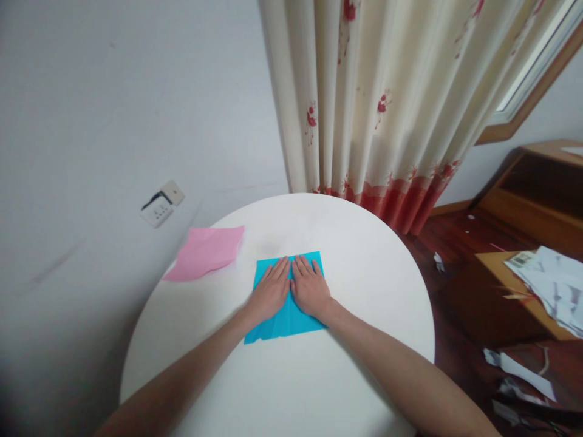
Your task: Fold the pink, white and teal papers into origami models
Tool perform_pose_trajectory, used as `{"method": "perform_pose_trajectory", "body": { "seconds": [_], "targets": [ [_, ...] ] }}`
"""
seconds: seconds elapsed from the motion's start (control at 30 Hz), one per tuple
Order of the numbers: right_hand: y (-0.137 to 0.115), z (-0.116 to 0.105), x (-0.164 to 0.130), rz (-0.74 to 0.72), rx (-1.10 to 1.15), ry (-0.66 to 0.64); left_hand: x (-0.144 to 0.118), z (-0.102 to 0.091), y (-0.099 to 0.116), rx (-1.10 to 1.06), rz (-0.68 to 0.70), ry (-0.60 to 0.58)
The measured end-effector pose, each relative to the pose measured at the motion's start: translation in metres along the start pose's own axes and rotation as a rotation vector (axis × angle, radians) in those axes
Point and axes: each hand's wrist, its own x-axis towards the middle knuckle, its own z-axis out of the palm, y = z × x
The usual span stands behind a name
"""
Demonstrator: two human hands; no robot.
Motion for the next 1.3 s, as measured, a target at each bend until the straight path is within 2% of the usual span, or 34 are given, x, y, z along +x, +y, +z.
{"method": "perform_pose_trajectory", "body": {
  "seconds": [0.27,0.5,0.67,0.9,1.3],
  "targets": [
    [0.008,0.003,0.006,-0.059,-0.002,0.002,-0.001,0.003,-0.01,-0.006,0.04,0.024],
    [0.019,-0.003,0.013,0.063,-0.04,0.01,-0.004,-0.004,-0.005,0.024,0.057,-0.002],
    [0.014,-0.001,0.01,0.096,-0.072,0.031,-0.007,-0.004,-0.005,0.066,0.069,0.003],
    [0.004,0.001,0.007,-0.05,-0.059,0.034,-0.009,-0.004,-0.006,0.072,0.063,-0.015],
    [0.016,0.001,0.009,-0.047,-0.009,-0.003,-0.008,-0.001,-0.006,0.06,0.061,0.001]
  ]
}}
